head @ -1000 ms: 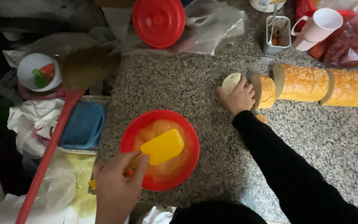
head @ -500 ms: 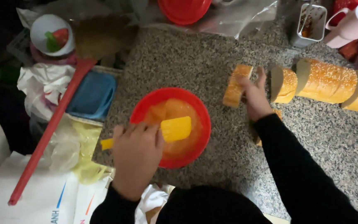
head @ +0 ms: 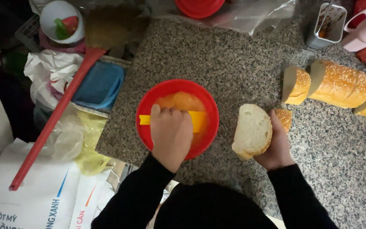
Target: Spreading a yellow substance, likely butter or margarine, onto slices of bread using a plastic spatula.
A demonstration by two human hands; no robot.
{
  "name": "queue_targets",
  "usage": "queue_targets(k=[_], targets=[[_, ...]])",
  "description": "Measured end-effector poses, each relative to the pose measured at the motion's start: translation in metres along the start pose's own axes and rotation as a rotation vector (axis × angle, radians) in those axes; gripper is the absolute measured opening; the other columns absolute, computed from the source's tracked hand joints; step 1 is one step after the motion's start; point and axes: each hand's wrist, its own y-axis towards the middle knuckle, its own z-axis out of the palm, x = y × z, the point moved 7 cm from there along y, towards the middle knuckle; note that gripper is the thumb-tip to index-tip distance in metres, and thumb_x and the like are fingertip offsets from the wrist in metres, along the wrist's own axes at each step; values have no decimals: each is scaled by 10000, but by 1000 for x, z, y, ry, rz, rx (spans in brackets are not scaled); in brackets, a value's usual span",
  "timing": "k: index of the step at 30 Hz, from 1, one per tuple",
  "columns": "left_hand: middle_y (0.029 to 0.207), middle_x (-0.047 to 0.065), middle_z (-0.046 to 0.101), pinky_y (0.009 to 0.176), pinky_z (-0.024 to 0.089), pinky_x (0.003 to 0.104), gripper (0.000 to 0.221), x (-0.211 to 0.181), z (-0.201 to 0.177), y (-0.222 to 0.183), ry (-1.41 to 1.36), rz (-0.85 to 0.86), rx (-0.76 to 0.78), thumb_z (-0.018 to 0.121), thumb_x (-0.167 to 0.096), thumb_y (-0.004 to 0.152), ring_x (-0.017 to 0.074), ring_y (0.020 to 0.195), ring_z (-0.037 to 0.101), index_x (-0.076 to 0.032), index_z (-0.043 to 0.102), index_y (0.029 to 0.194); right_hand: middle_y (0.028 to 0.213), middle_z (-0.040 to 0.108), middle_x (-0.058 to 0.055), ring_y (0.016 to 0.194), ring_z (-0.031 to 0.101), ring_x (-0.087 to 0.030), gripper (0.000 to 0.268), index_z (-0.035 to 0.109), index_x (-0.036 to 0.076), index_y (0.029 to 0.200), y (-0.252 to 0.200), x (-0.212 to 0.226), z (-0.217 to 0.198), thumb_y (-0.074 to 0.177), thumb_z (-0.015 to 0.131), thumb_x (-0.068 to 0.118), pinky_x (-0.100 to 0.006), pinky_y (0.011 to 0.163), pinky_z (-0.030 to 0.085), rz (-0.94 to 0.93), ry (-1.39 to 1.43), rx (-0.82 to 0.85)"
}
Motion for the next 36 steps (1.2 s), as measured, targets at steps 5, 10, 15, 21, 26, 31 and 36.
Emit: queue_targets(k=[5, 10, 15, 21, 26, 31, 36], targets=[[696, 24, 748, 818, 369, 447, 138, 8, -2, 0, -111, -18, 6, 777, -261, 912, 302, 700, 745, -178, 833, 816, 1565, 684, -103, 1411, 655, -399, 767, 636, 236, 1616, 9, -12, -17, 1050, 468, 725, -623, 1235, 486, 10, 52, -8], [711, 63, 785, 883, 403, 482, 207, 20, -12, -4, -207, -36, 0, 734, -280, 951, 353, 725, 771, -175, 842, 809, 1609, 665, -118, 1457, 638, -415, 770, 625, 226, 1621, -8, -7, -1, 1038, 463, 701, -633, 1287, 454, 17, 50, -31], [878, 66, 872, 951, 422, 457, 312, 48, 3, -5, -412, -87, 97, 630, -420, 1009, 367, 816, 815, -269, 902, 988, 1765, 551, -98, 1596, 538, -389, 881, 535, 209, 1709, -5, -4, -1, 1031, 373, 748, -580, 1352, 373, -34, 35, -14], [886, 62, 849, 1027, 398, 483, 352, 62, -44, -11, -628, -25, -91, 705, -470, 1048, 352, 891, 810, -175, 896, 1042, 1586, 691, -151, 1445, 664, -409, 785, 658, 170, 1592, -9, -3, 5, 1049, 485, 710, -597, 1268, 476, -44, 55, -24], [961, -19, 716, 937, 396, 433, 74, 24, -126, -25, -234, 213, -615, 832, -251, 1090, 241, 914, 636, -185, 809, 1067, 1465, 727, -171, 1324, 692, -379, 742, 679, 110, 1540, -21, 0, 26, 1068, 499, 653, -551, 1141, 515, -60, 73, 60], [1166, 29, 815, 993, 428, 429, 100, -10, -120, -37, 99, 325, -756, 796, -242, 1144, 221, 1023, 689, -171, 821, 1209, 1297, 759, -147, 1177, 735, -329, 624, 699, 95, 1352, -26, -10, 37, 1146, 465, 636, -500, 1004, 556, -32, 81, 206], [1249, 25, 772, 938, 468, 351, 224, -15, -127, -57, 202, 588, -621, 614, -272, 1190, 223, 1131, 700, -154, 785, 1273, 1423, 721, -217, 1217, 679, -391, 800, 668, 105, 1537, -29, 1, 28, 1055, 425, 696, -512, 1059, 512, 28, 88, 133]])
